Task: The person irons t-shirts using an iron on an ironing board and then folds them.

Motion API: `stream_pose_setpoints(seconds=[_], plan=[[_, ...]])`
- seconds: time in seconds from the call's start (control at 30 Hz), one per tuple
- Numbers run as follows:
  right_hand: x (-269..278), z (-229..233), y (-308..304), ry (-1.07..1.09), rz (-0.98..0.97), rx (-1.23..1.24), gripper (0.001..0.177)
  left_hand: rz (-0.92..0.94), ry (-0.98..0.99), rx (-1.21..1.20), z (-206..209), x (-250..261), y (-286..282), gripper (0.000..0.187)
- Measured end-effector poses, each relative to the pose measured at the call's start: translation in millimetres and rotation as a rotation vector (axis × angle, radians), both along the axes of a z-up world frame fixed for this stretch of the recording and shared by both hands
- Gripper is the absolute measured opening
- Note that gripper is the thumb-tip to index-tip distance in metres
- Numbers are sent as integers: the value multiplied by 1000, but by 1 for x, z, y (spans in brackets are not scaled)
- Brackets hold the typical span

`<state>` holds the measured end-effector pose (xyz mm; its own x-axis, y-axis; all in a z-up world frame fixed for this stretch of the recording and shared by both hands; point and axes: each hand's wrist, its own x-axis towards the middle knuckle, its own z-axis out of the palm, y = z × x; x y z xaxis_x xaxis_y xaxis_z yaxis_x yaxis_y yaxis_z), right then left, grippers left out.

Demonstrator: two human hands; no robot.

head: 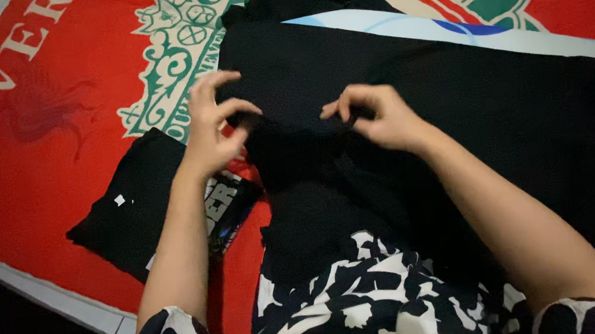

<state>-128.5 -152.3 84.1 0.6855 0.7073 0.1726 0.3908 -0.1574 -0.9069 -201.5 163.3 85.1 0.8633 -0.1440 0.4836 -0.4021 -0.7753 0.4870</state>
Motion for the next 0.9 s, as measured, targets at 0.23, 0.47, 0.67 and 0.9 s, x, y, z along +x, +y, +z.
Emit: stream_pose_setpoints(seconds=[0.23,0.47,0.67,0.9], plan=[[3,4,-3,-13,-59,-119,20,-307,86,-246,-9,17,11,14],[35,-13,1,197,-231,81,25,35,-72,-477,-57,75,6,27],[50,-28,8,77,-489,61,54,184,300,-601,-103,167,13,38],[43,-35,-1,-112,-444,-116,56,136,444,-356,-52,107,4,81]])
